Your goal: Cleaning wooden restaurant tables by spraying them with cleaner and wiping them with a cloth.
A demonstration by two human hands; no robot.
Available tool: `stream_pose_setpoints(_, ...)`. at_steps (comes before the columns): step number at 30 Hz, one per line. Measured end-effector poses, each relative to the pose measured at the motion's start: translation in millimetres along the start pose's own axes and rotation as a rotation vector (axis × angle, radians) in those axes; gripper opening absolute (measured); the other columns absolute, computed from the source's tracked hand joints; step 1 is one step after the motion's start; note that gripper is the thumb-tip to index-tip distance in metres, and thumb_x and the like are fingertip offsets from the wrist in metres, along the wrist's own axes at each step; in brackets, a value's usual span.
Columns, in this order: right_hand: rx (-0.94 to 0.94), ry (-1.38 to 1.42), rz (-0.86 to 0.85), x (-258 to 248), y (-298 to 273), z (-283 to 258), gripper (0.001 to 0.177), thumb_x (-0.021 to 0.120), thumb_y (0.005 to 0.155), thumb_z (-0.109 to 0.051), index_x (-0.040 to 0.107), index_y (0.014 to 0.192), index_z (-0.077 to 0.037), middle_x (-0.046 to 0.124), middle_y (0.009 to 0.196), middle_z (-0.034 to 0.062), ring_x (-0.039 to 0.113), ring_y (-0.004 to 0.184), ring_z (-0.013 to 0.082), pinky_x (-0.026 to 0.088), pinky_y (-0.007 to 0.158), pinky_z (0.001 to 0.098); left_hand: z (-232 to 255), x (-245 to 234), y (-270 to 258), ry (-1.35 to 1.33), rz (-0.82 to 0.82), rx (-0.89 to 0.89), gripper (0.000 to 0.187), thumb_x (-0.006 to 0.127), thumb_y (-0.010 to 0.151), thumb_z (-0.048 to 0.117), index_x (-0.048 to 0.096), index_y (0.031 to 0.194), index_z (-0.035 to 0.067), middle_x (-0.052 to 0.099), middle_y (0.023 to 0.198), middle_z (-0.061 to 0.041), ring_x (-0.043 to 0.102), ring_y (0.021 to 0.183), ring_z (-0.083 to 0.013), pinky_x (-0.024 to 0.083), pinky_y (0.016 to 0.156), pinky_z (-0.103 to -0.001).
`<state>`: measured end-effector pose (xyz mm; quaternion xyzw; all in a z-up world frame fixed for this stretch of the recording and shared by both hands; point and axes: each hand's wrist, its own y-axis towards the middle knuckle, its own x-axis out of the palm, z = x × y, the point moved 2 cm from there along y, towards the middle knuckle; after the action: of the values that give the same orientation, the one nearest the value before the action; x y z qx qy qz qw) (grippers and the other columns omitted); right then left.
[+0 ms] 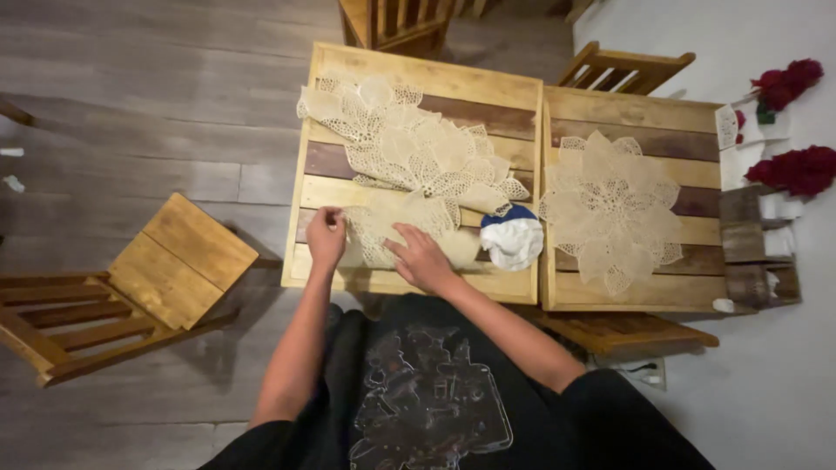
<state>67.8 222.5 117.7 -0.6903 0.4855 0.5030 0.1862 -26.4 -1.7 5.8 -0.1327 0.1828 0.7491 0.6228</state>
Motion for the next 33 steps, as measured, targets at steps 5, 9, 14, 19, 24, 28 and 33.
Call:
stream_pose_setpoints(5, -0.025, -0.09, -0.104, 37.7, 4.0, 32.4, 0.066, 0.071, 0.085, -0.023, 0.05, 0.146, -0.013, 0.038, 0.156, 0.0259, 0.038, 0.144, 0.0427, 0.035, 0.113, 0.0543, -30.5, 15.8, 3.0, 0.034, -0.034, 0.042, 0.024, 0.068, 0.092, 0.012, 0.07, 0.113, 0.0, 0.074, 0.098, -0.017, 0.072, 0.092, -0.0308, 0.056, 0.085, -0.04)
stream_pose_setpoints(9, -0.029, -0.16, -0.176, 53.5, 1.1, 45.1, 0.072, 0.068, 0.089, -0.035, 0.041, 0.153, -0.015, 0.03, 0.161, 0.0269, 0.033, 0.147, 0.0433, 0.033, 0.112, 0.0575, -52.9, 25.4, -17.6, 0.074, -0.064, 0.066, 0.048, 0.069, 0.089, 0.011, 0.058, 0.134, -0.003, 0.067, 0.121, -0.023, 0.067, 0.109, -0.0361, 0.052, 0.097, -0.042)
stream_pose_setpoints(14, -0.022, -0.134, -0.218, 65.1, 0.3, 59.3, 0.069, 0.061, 0.095, -0.038, 0.04, 0.157, -0.015, 0.029, 0.164, 0.0215, 0.031, 0.149, 0.0393, 0.029, 0.115, 0.0602, -0.6, 30.0, -38.9, 0.334, -0.105, 0.113, 0.07, 0.071, 0.084, 0.014, 0.046, 0.147, 0.001, 0.056, 0.137, -0.024, 0.049, 0.13, -0.0429, 0.041, 0.11, -0.052)
stream_pose_setpoints(19, -0.015, -0.248, -0.379, 101.9, -13.4, 80.3, 0.058, 0.055, 0.101, -0.044, 0.044, 0.148, -0.013, 0.03, 0.169, 0.0147, 0.028, 0.156, 0.0323, 0.027, 0.12, 0.0597, 24.0, 51.1, -57.2, 0.575, -0.37, 0.285, 0.072, 0.069, 0.091, 0.034, 0.04, 0.154, 0.013, 0.04, 0.158, -0.017, 0.03, 0.149, -0.0392, 0.032, 0.109, -0.065)
stream_pose_setpoints(24, -0.036, -0.192, -0.381, 110.3, -7.7, 89.6, 0.066, 0.05, 0.1, -0.046, 0.038, 0.157, -0.016, 0.027, 0.168, 0.0126, 0.024, 0.155, 0.0301, 0.023, 0.119, 0.0613, -36.6, 78.7, -63.6, 0.782, -0.579, 0.22, 0.077, 0.049, 0.098, 0.061, 0.025, 0.162, 0.025, 0.017, 0.171, -0.007, 0.01, 0.157, -0.0353, 0.017, 0.117, -0.069)
stream_pose_setpoints(28, -0.036, -0.13, -0.349, 93.7, 1.0, 77.3, 0.068, 0.049, 0.102, -0.047, 0.033, 0.161, -0.016, 0.024, 0.169, 0.0124, 0.022, 0.155, 0.0317, 0.021, 0.118, 0.0619, -11.6, 60.1, -57.3, 0.918, -0.644, 0.134, 0.077, 0.044, 0.096, 0.064, 0.02, 0.162, 0.033, 0.008, 0.172, -0.007, 0.004, 0.158, -0.035, 0.009, 0.117, -0.071)
stream_pose_setpoints(33, -0.036, -0.177, -0.393, 93.5, 3.3, 78.5, 0.07, 0.051, 0.099, -0.045, 0.03, 0.161, -0.019, 0.022, 0.169, 0.012, 0.021, 0.155, 0.0307, 0.021, 0.119, 0.0606, -9.7, 50.3, -56.2, 0.808, -0.619, 0.299, 0.078, 0.046, 0.097, 0.056, 0.022, 0.163, 0.024, 0.012, 0.173, -0.006, 0.009, 0.158, -0.0298, 0.007, 0.117, -0.073)
